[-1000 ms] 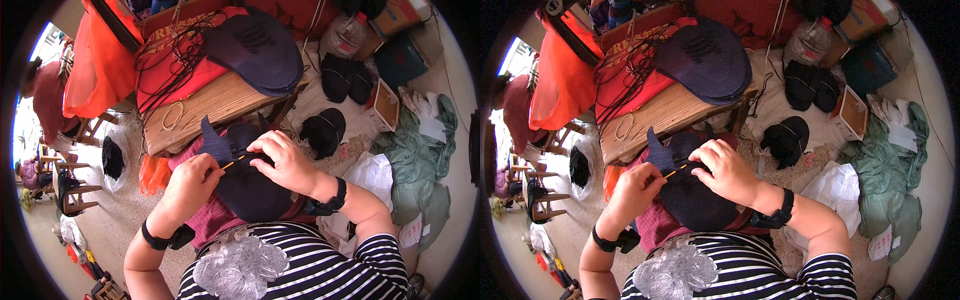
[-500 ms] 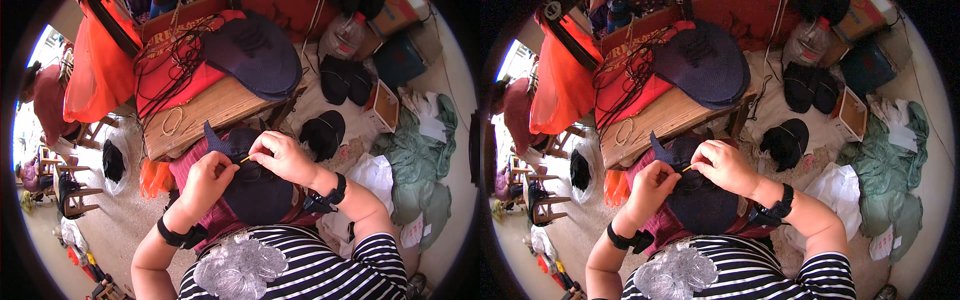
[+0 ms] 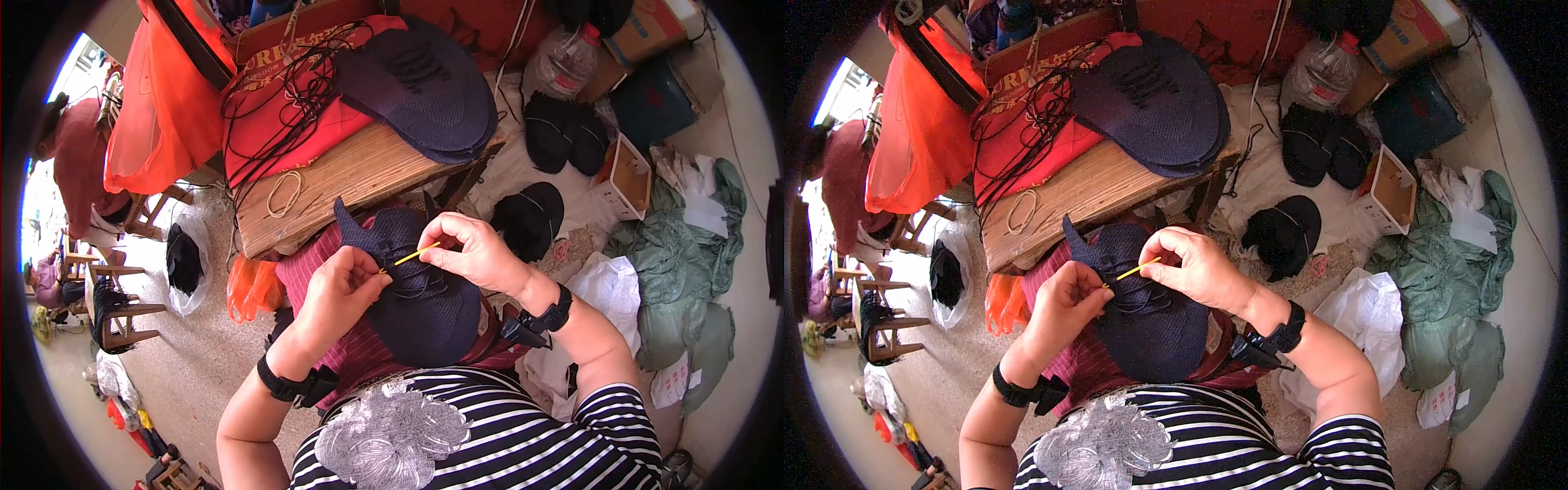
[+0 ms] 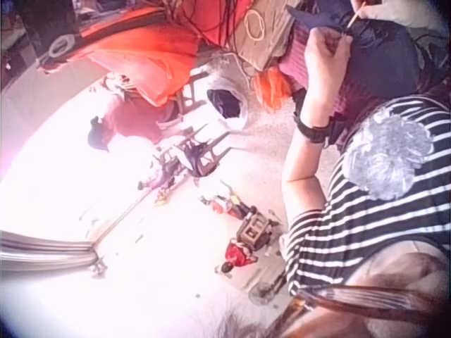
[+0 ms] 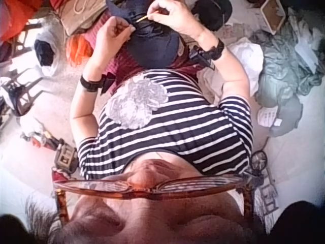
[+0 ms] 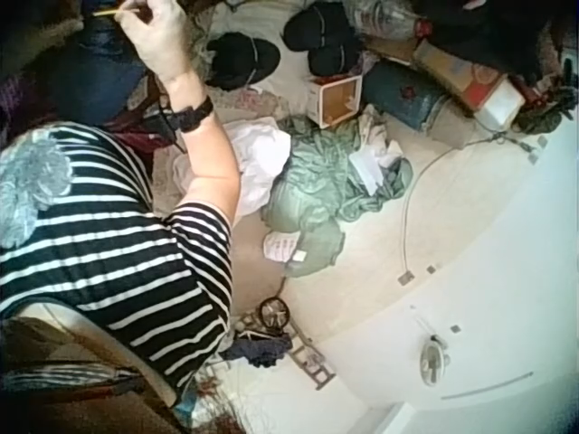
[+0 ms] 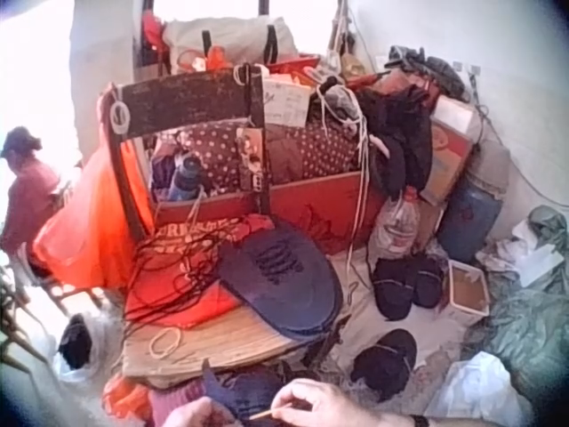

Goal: The recorder uses a yellow lacing tool to thread laces through the eyelets of a black shoe upper.

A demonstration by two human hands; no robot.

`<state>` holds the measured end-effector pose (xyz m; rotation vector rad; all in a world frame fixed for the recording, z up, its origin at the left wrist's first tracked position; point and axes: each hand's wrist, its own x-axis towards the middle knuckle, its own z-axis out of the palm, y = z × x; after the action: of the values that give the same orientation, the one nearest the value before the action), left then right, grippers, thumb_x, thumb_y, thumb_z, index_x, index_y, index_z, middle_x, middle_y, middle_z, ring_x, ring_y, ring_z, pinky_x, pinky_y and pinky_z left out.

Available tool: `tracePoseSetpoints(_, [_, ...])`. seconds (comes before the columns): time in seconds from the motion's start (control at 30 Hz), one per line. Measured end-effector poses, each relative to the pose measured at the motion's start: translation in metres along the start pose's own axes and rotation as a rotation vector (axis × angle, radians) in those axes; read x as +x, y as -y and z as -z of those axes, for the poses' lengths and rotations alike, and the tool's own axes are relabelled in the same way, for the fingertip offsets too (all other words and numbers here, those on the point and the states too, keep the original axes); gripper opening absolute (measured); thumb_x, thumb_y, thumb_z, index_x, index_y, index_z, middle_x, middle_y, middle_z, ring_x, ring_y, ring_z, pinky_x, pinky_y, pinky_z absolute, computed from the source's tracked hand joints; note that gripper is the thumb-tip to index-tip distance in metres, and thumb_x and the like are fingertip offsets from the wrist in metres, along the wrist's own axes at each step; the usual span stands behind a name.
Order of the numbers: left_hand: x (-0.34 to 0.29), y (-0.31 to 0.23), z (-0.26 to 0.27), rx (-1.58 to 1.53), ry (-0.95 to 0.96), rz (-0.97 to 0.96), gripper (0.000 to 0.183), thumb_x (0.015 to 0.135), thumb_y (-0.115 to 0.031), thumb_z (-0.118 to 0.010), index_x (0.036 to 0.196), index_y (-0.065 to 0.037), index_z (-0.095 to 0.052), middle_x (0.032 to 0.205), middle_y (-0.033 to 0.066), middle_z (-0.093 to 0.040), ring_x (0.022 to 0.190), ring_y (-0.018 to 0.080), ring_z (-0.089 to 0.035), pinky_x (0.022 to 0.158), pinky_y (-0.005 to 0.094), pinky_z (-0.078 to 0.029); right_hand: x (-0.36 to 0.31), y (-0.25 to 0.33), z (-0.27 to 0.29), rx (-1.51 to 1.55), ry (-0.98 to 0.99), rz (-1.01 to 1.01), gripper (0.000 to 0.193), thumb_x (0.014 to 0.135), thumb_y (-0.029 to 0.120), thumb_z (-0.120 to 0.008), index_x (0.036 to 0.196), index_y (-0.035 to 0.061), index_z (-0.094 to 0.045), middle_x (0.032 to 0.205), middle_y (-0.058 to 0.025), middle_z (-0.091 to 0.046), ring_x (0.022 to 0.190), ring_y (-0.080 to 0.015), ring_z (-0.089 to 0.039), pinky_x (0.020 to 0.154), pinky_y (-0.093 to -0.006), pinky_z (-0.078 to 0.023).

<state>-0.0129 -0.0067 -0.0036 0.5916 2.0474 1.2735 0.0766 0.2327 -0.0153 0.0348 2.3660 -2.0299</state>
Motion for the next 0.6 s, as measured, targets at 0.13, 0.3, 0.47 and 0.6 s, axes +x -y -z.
tracePoseSetpoints(0.13, [-0.007, -0.005, -0.007, 0.118, -0.071, -0.132, 0.020, 0.092, -0.006, -0.077, 0.099, -0.003, -0.059, 0.080, -0.0020, -0.061, 0.067, 0.0045, -0.058, 0.058, 0.0225, -0.049, -0.002, 0.003, -0.004, -0.111, -0.016, 0.059, 0.016, 0.090, 0.006, -0.074, 0.102, 0.0030, -0.065, 0.096, -0.0055, -0.065, 0.086, -0.0151, -0.066, 0.077, -0.0303, -0.054])
tracePoseSetpoints(0.3, [-0.004, -0.010, -0.010, 0.094, -0.090, -0.039, 0.017, 0.094, -0.007, -0.074, 0.099, -0.002, -0.059, 0.081, -0.0009, -0.061, 0.067, 0.0056, -0.059, 0.058, 0.0230, -0.049, 0.005, 0.007, -0.007, -0.298, -0.001, 0.146, 0.018, 0.087, 0.006, -0.073, 0.101, 0.0035, -0.062, 0.097, -0.0096, -0.065, 0.095, -0.0261, -0.064, 0.086, -0.0389, -0.051])
tracePoseSetpoints(0.47, [-0.008, -0.007, 0.001, -0.039, -0.066, 0.048, 0.017, 0.094, -0.009, -0.074, 0.096, 0.000, -0.059, 0.075, 0.0036, -0.061, 0.065, 0.0102, -0.060, 0.059, 0.0256, -0.050, 0.008, 0.006, -0.007, -0.422, 0.023, 0.207, 0.016, 0.088, 0.005, -0.069, 0.100, 0.0039, -0.059, 0.098, -0.0115, -0.065, 0.098, -0.0318, -0.062, 0.090, -0.0432, -0.049])
tracePoseSetpoints(0.6, [-0.009, -0.005, -0.003, -0.079, -0.146, -0.056, 0.018, 0.092, -0.007, -0.075, 0.096, 0.000, -0.059, 0.080, 0.0057, -0.062, 0.068, 0.0113, -0.062, 0.059, 0.0268, -0.051, 0.009, 0.005, -0.009, -0.428, 0.020, 0.233, 0.016, 0.088, 0.004, -0.069, 0.101, 0.0038, -0.059, 0.098, -0.0118, -0.065, 0.098, -0.0322, -0.062, 0.090, -0.0432, -0.049])
